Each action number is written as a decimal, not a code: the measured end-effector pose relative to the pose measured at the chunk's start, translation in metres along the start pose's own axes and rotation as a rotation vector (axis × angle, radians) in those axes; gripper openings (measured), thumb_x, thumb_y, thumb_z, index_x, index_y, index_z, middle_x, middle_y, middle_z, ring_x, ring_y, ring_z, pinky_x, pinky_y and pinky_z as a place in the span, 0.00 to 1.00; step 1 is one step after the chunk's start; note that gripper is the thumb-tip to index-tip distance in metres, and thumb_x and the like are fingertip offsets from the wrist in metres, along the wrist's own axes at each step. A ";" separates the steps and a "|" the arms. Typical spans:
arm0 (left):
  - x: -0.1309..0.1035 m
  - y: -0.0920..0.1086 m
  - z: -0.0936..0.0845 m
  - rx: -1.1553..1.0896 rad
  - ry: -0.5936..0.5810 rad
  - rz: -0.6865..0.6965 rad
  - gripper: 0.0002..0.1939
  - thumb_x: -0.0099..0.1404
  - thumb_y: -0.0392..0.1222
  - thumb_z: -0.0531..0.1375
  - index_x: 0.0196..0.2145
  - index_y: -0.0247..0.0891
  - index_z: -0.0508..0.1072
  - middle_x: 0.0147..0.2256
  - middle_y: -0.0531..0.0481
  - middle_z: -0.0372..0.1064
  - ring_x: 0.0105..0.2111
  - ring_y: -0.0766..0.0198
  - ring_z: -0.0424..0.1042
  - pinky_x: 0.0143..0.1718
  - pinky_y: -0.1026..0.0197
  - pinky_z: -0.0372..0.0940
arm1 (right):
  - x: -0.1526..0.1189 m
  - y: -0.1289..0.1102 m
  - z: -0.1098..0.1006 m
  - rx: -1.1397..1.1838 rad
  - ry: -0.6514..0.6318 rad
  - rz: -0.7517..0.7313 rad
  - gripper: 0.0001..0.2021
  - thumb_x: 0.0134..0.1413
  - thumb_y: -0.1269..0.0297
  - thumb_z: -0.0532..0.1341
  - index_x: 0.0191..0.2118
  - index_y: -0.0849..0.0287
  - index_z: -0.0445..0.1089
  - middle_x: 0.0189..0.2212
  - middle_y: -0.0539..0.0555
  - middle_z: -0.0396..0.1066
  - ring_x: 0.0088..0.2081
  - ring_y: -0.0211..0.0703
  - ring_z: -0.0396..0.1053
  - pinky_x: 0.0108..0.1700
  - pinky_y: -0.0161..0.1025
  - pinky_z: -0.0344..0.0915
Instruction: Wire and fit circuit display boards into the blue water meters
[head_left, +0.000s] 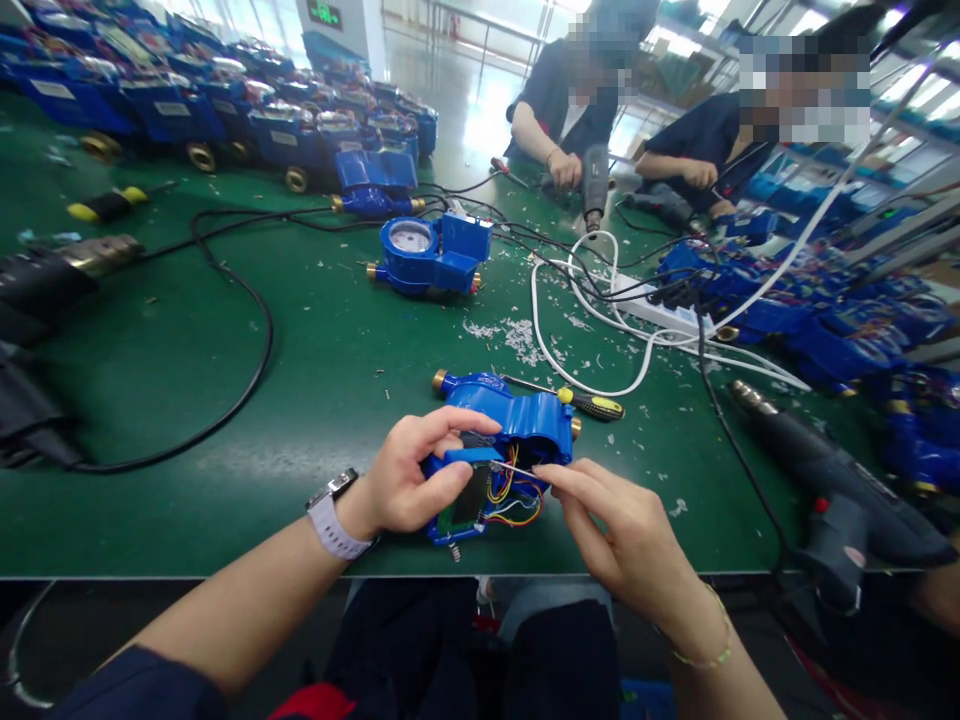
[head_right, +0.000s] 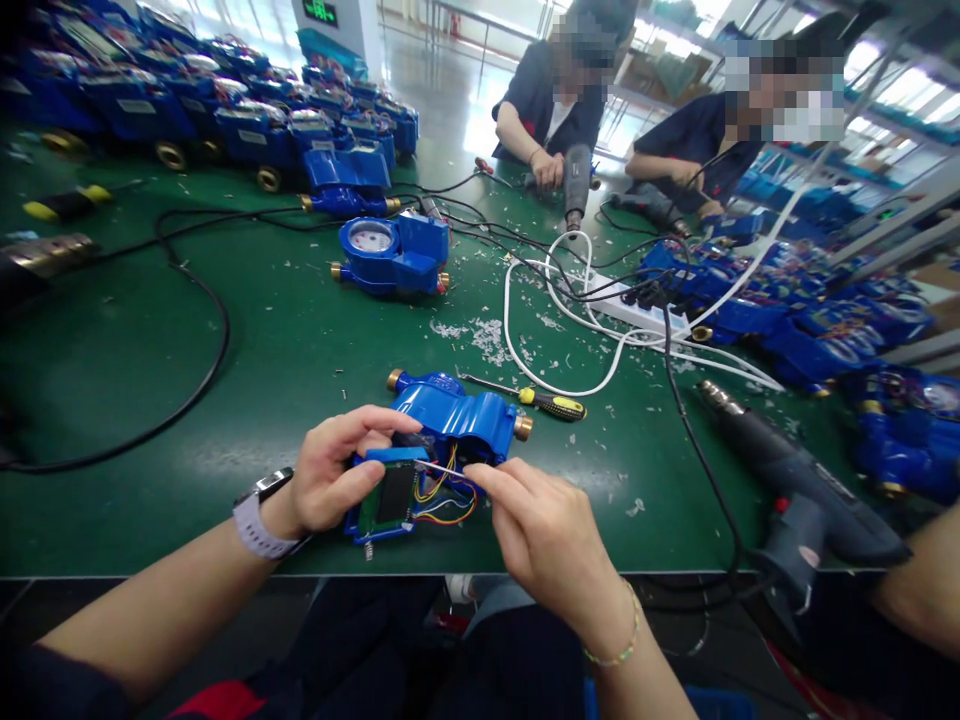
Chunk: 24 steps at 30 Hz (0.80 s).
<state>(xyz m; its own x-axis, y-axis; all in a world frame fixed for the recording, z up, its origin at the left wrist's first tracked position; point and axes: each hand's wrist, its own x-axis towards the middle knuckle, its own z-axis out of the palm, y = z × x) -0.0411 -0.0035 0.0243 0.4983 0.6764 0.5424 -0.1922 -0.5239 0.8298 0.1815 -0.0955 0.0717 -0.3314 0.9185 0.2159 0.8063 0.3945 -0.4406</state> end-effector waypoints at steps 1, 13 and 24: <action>0.000 0.000 0.000 0.016 -0.005 0.012 0.17 0.62 0.36 0.55 0.50 0.32 0.70 0.15 0.63 0.52 0.13 0.72 0.51 0.16 0.66 0.49 | -0.001 0.000 0.002 0.043 0.017 0.022 0.14 0.63 0.74 0.51 0.47 0.59 0.70 0.34 0.54 0.74 0.34 0.40 0.73 0.35 0.35 0.67; 0.001 0.003 0.003 0.075 -0.029 0.071 0.21 0.61 0.35 0.54 0.52 0.32 0.68 0.14 0.63 0.53 0.12 0.72 0.51 0.16 0.67 0.49 | -0.006 0.007 0.002 -0.146 0.142 -0.043 0.13 0.61 0.73 0.54 0.46 0.63 0.74 0.27 0.53 0.71 0.26 0.39 0.68 0.30 0.36 0.63; 0.000 0.005 0.004 0.288 -0.021 0.208 0.22 0.60 0.39 0.55 0.53 0.37 0.69 0.34 0.46 0.78 0.24 0.64 0.73 0.26 0.63 0.68 | 0.038 -0.030 0.033 0.783 -0.005 0.551 0.17 0.47 0.54 0.67 0.38 0.62 0.76 0.21 0.47 0.66 0.24 0.36 0.60 0.29 0.34 0.58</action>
<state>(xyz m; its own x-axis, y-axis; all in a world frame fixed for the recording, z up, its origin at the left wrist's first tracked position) -0.0390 -0.0084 0.0279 0.4911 0.5310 0.6906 -0.0465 -0.7756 0.6295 0.1286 -0.0721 0.0646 -0.0071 0.9800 -0.1990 0.2937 -0.1882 -0.9372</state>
